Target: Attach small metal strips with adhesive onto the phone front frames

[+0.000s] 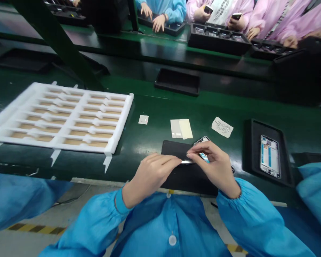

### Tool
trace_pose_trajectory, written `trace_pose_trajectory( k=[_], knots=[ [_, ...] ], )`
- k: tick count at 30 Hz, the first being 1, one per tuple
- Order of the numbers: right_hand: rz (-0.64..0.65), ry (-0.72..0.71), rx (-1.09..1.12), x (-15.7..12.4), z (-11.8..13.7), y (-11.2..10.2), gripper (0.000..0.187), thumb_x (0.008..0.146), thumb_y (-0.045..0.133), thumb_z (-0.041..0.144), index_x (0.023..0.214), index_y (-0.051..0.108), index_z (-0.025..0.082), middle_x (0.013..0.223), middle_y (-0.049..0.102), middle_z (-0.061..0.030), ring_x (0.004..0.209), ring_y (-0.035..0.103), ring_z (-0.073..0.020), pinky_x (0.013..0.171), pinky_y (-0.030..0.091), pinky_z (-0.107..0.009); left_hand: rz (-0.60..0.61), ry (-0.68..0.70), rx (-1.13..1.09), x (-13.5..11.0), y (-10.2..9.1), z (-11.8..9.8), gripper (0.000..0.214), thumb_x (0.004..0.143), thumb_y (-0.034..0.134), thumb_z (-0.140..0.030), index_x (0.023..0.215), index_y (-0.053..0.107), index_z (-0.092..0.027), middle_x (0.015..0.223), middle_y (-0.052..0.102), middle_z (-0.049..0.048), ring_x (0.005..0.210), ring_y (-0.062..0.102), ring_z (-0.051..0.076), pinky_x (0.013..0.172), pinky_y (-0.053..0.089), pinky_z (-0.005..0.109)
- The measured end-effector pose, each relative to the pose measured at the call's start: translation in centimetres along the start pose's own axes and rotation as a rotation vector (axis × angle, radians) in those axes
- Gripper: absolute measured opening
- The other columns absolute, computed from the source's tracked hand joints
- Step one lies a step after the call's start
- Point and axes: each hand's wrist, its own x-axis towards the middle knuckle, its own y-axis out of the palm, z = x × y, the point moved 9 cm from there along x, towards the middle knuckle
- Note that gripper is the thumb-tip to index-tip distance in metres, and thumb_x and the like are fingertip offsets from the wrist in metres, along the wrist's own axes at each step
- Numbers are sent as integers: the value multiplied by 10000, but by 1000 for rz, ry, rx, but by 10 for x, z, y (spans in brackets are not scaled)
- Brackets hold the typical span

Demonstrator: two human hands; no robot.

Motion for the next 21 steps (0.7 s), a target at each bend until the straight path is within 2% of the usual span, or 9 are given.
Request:
trace_pose_trajectory(
  k=[3,5,9,11,16,21],
  knots=[
    [-38,35,-10,-5,0,-5,66,865,684,271,911,668,227,871,703,-22,810,678,-166,741,573,-304,34,44,32,-4,0,-6,229,970,482,-125,1135,634,-173,1088,746,25,937,714,168,781,538,303],
    [-53,91,7,-6,-6,-9,90,878,665,293,938,683,230,886,708,-24,775,673,-156,711,575,-292,13,34,67,-7,-3,-3,221,965,501,-133,1138,634,-166,1096,744,35,941,713,179,798,541,316],
    [43,174,41,-8,-22,-3,154,901,635,327,1002,725,254,903,705,-19,778,655,-137,723,555,-272,-47,-57,143,-13,-10,14,167,957,553,-196,1084,657,-165,1043,756,33,866,720,197,766,541,341],
    [66,217,138,-9,-31,-1,146,890,652,342,979,733,259,854,696,-10,777,647,-133,727,544,-267,-50,-75,149,-16,-12,19,160,961,554,-218,1061,666,-162,1018,761,32,845,721,200,745,538,343],
    [-57,314,430,-9,-42,-7,172,776,771,365,845,693,228,770,691,-6,716,657,-142,710,560,-299,-71,-67,124,-17,-12,19,146,958,557,-204,1031,675,-160,1008,765,27,845,724,197,741,541,336],
    [-116,312,430,-13,-39,-11,206,755,784,384,801,667,220,781,684,-19,682,635,-137,685,568,-303,-87,-77,134,-17,-12,18,176,974,522,-209,1019,685,-161,993,770,40,825,726,187,736,542,322]
  ],
)
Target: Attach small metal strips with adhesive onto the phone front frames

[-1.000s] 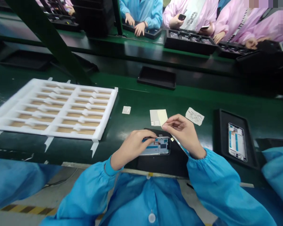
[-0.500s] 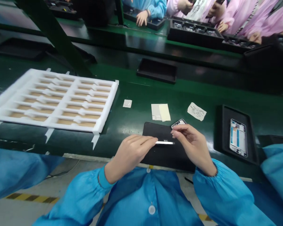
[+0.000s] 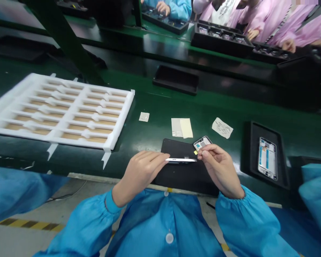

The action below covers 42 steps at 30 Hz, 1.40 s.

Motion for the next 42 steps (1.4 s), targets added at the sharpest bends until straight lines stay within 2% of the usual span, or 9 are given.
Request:
trace_pose_trajectory(
  k=[6,10,13,16,19,22,30,36,42],
  knots=[
    [52,41,-31,-6,-5,4,158,781,767,325,877,693,223,869,689,-30,752,647,-139,741,570,-298,3,-14,-6,-2,1,1,178,970,526,-207,1031,687,-164,990,768,43,829,722,189,746,543,327],
    [39,-4,-145,-7,-5,0,164,808,746,328,935,710,231,915,721,-40,823,685,-169,771,584,-317,-1,-11,-12,-3,0,0,179,972,520,-204,1025,686,-163,982,768,41,831,723,189,736,537,323],
    [-4,-117,-300,-10,4,-1,152,842,713,303,985,720,250,920,738,-33,869,701,-182,775,593,-319,-3,-10,-19,-4,0,-1,161,963,539,-193,1032,680,-156,984,766,37,833,720,194,736,534,327],
    [-43,-298,-491,-19,19,5,189,884,665,246,1068,701,272,917,744,-17,883,704,-185,835,588,-354,6,-9,-13,-5,0,-2,162,961,539,-187,1038,676,-150,987,763,41,828,717,193,724,531,324],
    [-1,-471,-670,-29,33,22,272,908,628,193,1160,657,292,933,748,-9,895,706,-188,882,576,-384,17,8,14,-4,0,-5,179,966,520,-184,1043,678,-145,983,761,47,805,715,187,696,525,318],
    [54,-571,-749,-35,42,36,333,916,609,161,1209,622,320,959,741,-2,885,704,-179,868,579,-371,16,13,24,-4,0,-7,198,971,506,-190,1054,680,-146,987,759,55,812,715,184,703,527,314],
    [70,-427,-593,-24,41,41,194,890,645,192,1069,618,263,907,693,-15,851,681,-174,783,581,-341,20,-14,-12,-8,3,-5,160,969,522,-185,1063,650,-163,994,752,32,851,708,178,741,514,316],
    [78,-418,-601,-25,43,44,104,884,652,203,966,626,261,885,671,-15,861,666,-189,788,560,-360,5,-17,-19,-7,2,-7,153,975,519,-198,1056,646,-171,972,753,26,840,708,177,735,506,309],
    [102,-448,-658,-22,45,47,145,919,601,178,1013,654,274,963,683,-25,913,645,-175,807,540,-331,-17,-13,-18,-6,-1,-8,146,974,520,-194,1038,648,-163,946,754,28,823,711,180,717,507,308]
  ],
)
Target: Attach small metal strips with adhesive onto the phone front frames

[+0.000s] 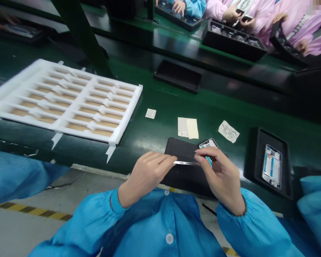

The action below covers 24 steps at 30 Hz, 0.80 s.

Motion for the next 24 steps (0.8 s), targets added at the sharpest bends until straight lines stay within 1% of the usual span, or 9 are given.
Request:
trace_pose_trajectory(
  k=[5,8,11,17,19,22,24],
  knots=[
    [13,-14,76,4,3,-1,134,907,611,146,920,683,259,936,698,-24,927,661,-179,796,560,-325,4,-5,-15,-1,1,0,149,976,517,-192,1043,648,-169,944,755,18,825,712,169,733,505,301],
    [50,-87,92,4,12,0,160,883,631,93,918,692,237,928,723,-16,919,683,-171,804,570,-312,1,2,-13,-2,1,0,137,962,537,-171,1049,643,-171,948,753,15,818,710,174,722,499,301],
    [107,-199,15,2,25,5,184,850,665,57,940,700,213,895,732,-10,851,685,-146,774,570,-276,-7,4,-17,-1,1,-1,128,956,548,-167,1046,640,-164,946,751,18,816,710,182,717,496,302],
    [106,-351,-209,-5,33,9,212,843,677,55,1034,680,147,946,736,-55,873,675,-152,823,556,-284,-27,6,-18,1,0,0,126,941,569,-146,1049,634,-158,949,751,15,820,710,182,722,492,298],
    [153,-364,-296,-7,33,14,206,861,664,77,1059,674,133,978,732,-73,901,671,-163,840,553,-297,-27,5,-20,1,0,-1,131,942,567,-144,1056,631,-156,962,751,17,834,711,182,724,491,299],
    [248,-344,-394,-5,33,22,176,899,631,124,1071,664,137,1011,725,-77,929,670,-172,849,548,-303,-25,11,-29,1,0,-2,133,953,549,-154,1060,628,-156,966,752,20,846,712,181,717,487,300],
    [295,-323,-444,-3,33,26,143,923,602,153,1053,660,149,1011,723,-73,928,674,-177,823,551,-301,-24,13,-37,1,1,-3,137,957,538,-157,1060,628,-157,971,752,21,852,711,181,716,484,301]
  ],
)
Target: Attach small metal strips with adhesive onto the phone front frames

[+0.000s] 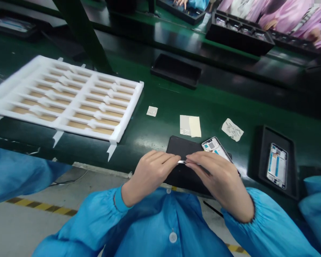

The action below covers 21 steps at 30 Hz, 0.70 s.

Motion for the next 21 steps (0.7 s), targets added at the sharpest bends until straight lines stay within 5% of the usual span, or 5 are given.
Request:
trace_pose_trajectory(
  k=[11,21],
  knots=[
    [188,29,-337,10,11,10,168,900,526,76,974,659,147,959,728,-108,846,698,-238,650,562,-313,10,-24,-15,-1,4,3,141,966,522,-166,1060,626,-174,981,750,11,861,701,180,722,461,302],
    [219,-207,-507,26,48,6,307,744,429,-75,787,675,104,816,746,-153,884,729,-272,709,613,-317,28,-16,-33,-1,3,1,166,980,483,-174,1062,627,-160,966,744,23,857,697,182,732,482,300]
  ],
)
